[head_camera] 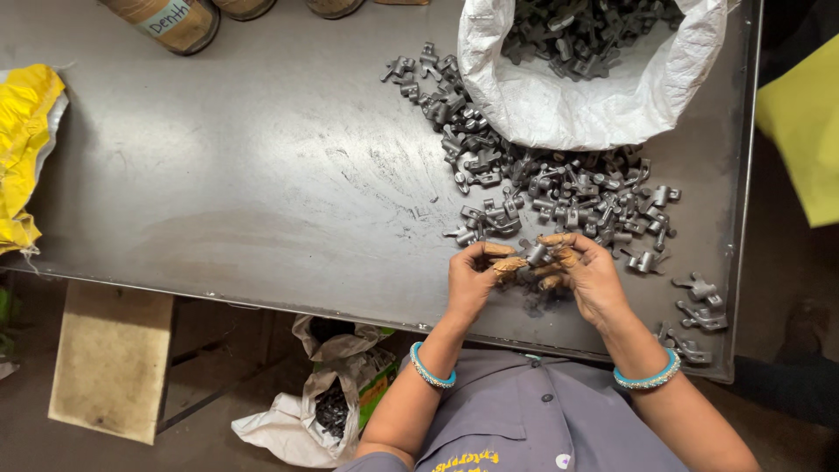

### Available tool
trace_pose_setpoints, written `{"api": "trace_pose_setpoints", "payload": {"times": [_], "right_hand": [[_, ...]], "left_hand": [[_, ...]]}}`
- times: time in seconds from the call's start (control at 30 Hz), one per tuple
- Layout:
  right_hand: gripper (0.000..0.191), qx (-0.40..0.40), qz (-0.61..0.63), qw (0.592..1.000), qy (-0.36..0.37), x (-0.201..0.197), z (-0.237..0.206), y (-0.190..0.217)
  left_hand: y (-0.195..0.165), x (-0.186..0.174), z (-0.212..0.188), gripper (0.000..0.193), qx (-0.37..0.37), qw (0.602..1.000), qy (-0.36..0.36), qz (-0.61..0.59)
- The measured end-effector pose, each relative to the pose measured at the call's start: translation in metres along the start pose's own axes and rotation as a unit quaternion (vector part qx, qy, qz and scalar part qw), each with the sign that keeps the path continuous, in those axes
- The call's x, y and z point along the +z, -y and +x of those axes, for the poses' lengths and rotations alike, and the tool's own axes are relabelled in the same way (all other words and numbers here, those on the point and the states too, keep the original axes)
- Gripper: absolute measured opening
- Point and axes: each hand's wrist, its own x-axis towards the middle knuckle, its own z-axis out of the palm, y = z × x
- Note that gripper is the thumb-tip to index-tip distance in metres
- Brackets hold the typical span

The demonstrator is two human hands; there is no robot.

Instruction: The person picks small metal castings one at a time from a pile on a steel table, turns and rubs each part in both hands, and sets it back down, occasionally sweeping parts aside. Around the middle they shift a white sack of parts and papers on the table and continue handling the castings.

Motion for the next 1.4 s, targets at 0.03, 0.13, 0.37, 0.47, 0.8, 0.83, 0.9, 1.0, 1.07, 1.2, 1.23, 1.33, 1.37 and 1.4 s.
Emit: {"api": "trace_pose_setpoints", "payload": {"times": [0.03, 0.13, 0.37, 0.47, 0.8, 0.83, 0.9, 1.0, 1.07, 1.2, 1.23, 1.33, 1.37, 1.4], "right_hand": [[0.027, 0.002, -0.029, 1.0, 0.011, 0.001, 0.002, 0.003], [0.031, 0.02, -0.098, 0.994, 0.04, 0.005, 0.011, 0.02], [0.043, -0.106, 0.046, 0.991, 0.062, 0.036, 0.041, 0.097], [0.044, -0.226, -0.197, 0.951, 0.083, 0.072, 0.036, 0.096], [0.039, -0.302, -0.46, 0.835, -0.013, 0.07, 0.024, 0.031], [0.039, -0.258, -0.327, 0.909, 0.015, 0.058, 0.025, 0.025], [0.037, -0.15, -0.041, 0.986, 0.063, 0.035, 0.025, 0.011], [0.03, 0.002, 0.122, 0.991, 0.059, 0.003, 0.022, -0.003], [0.029, 0.048, 0.179, 0.98, 0.07, -0.008, 0.021, -0.009], [0.033, 0.087, 0.198, 0.974, 0.066, -0.015, 0.017, -0.011], [0.034, 0.086, 0.197, 0.975, 0.065, -0.014, 0.015, -0.01], [0.032, 0.089, 0.123, 0.986, 0.069, -0.009, 0.011, 0.002], [0.028, 0.094, 0.05, 0.991, 0.077, -0.008, 0.011, 0.011], [0.025, 0.098, -0.023, 0.991, 0.086, -0.003, 0.012, 0.019]], "left_hand": [[-0.005, 0.0, 0.0, 0.021, 0.01, 1.0, 0.001, 0.016], [-0.028, -0.001, 0.001, 0.022, 0.063, 0.982, -0.025, 0.176], [-0.098, -0.011, 0.019, 0.07, 0.226, 0.836, -0.112, 0.487], [-0.115, -0.012, 0.025, 0.085, 0.108, 0.824, -0.054, 0.553], [-0.116, -0.017, 0.032, 0.1, 0.038, 0.825, 0.031, 0.563], [-0.113, -0.018, 0.031, 0.1, 0.048, 0.831, 0.034, 0.553], [-0.107, -0.019, 0.028, 0.099, 0.06, 0.839, 0.04, 0.54], [-0.097, -0.017, 0.024, 0.095, 0.07, 0.838, 0.047, 0.539], [-0.092, -0.014, 0.02, 0.093, 0.078, 0.826, 0.05, 0.556], [-0.09, -0.011, 0.008, 0.092, 0.058, 0.839, 0.06, 0.537], [-0.091, -0.011, 0.006, 0.091, 0.068, 0.843, 0.06, 0.53], [-0.092, -0.01, -0.002, 0.091, 0.084, 0.85, 0.055, 0.518], [-0.093, -0.01, -0.004, 0.091, 0.088, 0.851, 0.052, 0.516], [-0.093, -0.01, -0.007, 0.092, 0.087, 0.852, 0.041, 0.514]]}}
